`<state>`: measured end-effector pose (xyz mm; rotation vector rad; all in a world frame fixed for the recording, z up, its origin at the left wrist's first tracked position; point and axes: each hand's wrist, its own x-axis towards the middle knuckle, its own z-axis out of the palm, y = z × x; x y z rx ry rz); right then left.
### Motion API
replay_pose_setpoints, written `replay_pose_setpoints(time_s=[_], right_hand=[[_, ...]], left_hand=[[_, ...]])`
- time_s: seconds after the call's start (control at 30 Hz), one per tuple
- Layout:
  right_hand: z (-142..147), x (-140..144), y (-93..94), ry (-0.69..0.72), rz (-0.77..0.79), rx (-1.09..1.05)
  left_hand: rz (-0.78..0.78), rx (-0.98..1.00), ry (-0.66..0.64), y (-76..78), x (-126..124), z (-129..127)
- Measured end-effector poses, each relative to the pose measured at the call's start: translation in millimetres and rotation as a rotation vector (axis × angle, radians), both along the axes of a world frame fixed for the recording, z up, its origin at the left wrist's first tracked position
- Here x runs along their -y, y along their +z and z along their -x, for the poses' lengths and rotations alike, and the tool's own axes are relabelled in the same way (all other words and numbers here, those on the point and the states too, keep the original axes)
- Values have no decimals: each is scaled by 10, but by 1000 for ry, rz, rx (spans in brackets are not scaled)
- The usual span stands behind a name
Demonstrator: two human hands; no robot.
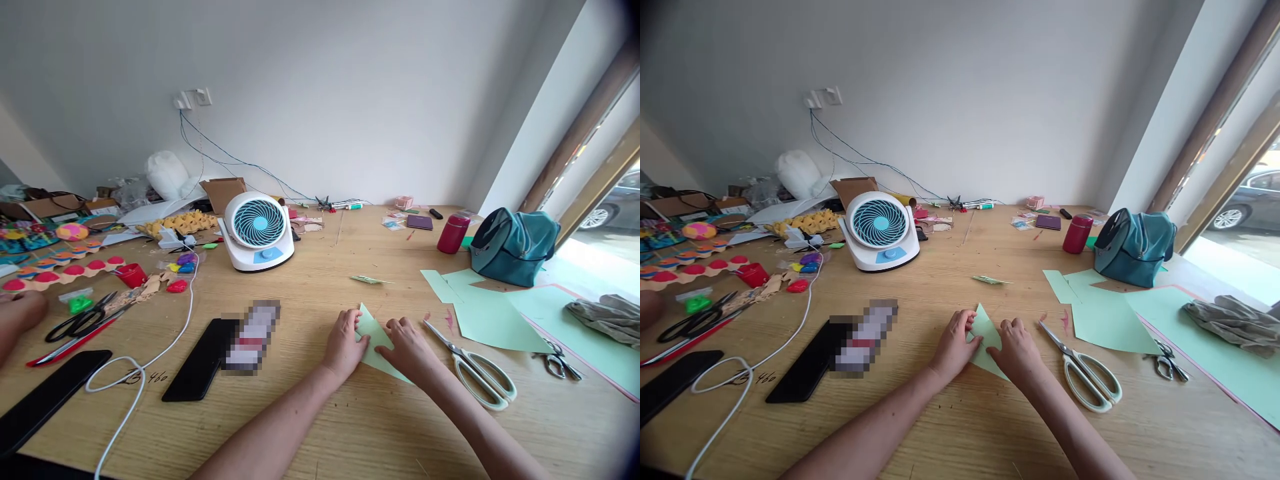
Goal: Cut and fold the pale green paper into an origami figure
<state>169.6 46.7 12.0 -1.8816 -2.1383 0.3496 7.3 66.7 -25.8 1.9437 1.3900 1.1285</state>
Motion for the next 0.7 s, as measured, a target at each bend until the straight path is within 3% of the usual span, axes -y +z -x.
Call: replay_pose_setpoints(time_s=[0.3, 0.7], right_hand=[[-71, 27, -81, -70, 90, -184], [-63, 51, -92, -21, 121, -423]], left_hand=[[-24, -30, 4, -12, 10, -6], [-20, -23, -13, 61, 46, -2]])
